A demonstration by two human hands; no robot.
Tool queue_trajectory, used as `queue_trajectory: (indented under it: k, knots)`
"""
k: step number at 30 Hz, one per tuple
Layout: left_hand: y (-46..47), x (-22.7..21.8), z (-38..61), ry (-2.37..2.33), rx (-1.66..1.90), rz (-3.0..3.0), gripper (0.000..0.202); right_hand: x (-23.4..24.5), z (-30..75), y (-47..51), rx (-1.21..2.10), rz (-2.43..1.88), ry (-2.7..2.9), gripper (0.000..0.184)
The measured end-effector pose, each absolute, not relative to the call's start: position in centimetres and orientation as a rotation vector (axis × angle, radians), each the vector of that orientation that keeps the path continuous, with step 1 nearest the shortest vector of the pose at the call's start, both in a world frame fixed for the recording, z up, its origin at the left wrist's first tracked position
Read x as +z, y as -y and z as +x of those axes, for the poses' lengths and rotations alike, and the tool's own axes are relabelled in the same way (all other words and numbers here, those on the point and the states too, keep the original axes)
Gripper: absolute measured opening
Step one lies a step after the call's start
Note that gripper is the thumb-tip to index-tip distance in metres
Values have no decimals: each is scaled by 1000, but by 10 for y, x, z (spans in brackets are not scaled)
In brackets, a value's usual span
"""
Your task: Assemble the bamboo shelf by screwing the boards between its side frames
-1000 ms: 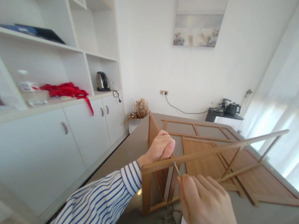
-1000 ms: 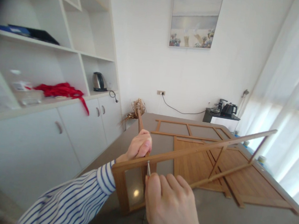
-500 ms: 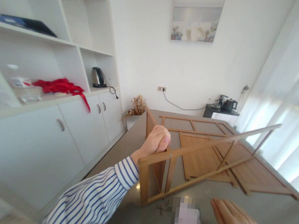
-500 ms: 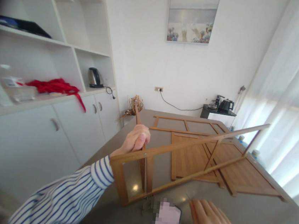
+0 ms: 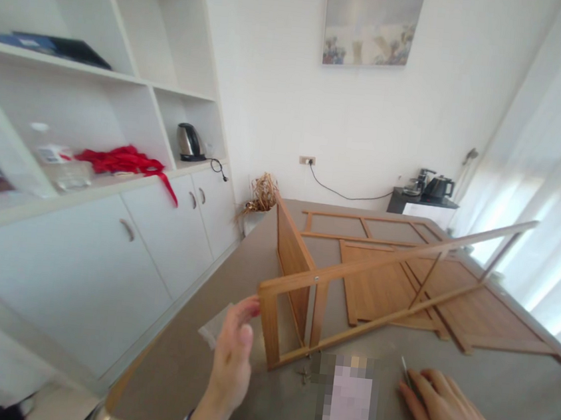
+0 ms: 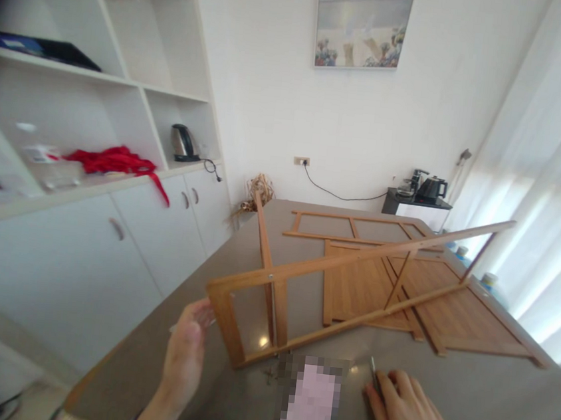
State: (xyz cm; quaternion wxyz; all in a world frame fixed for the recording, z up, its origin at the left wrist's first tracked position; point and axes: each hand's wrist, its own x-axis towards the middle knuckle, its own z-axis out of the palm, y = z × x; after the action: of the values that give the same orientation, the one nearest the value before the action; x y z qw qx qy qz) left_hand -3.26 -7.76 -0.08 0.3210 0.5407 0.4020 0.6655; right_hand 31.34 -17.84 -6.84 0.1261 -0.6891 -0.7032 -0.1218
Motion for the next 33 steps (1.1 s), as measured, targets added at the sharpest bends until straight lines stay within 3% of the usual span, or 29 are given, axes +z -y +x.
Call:
queue_trajectory:
  k: [5, 12, 18, 33]
  knots:
    - [95, -13, -7, -1129, 1390, 1401, 53, -33, 313, 142, -176, -1953, 1970, 39]
    - [75, -27, -1, -1058, 1317, 1208, 40, -11, 271, 82, 164, -1722, 2203, 40]
    - [65, -20, 2, -990, 1339, 1153, 44, -5, 247, 78, 81, -1667, 2458, 24]
    - [8, 7, 27, -959, 1370, 1122, 33, 9, 227, 51, -82, -1604, 2385, 25]
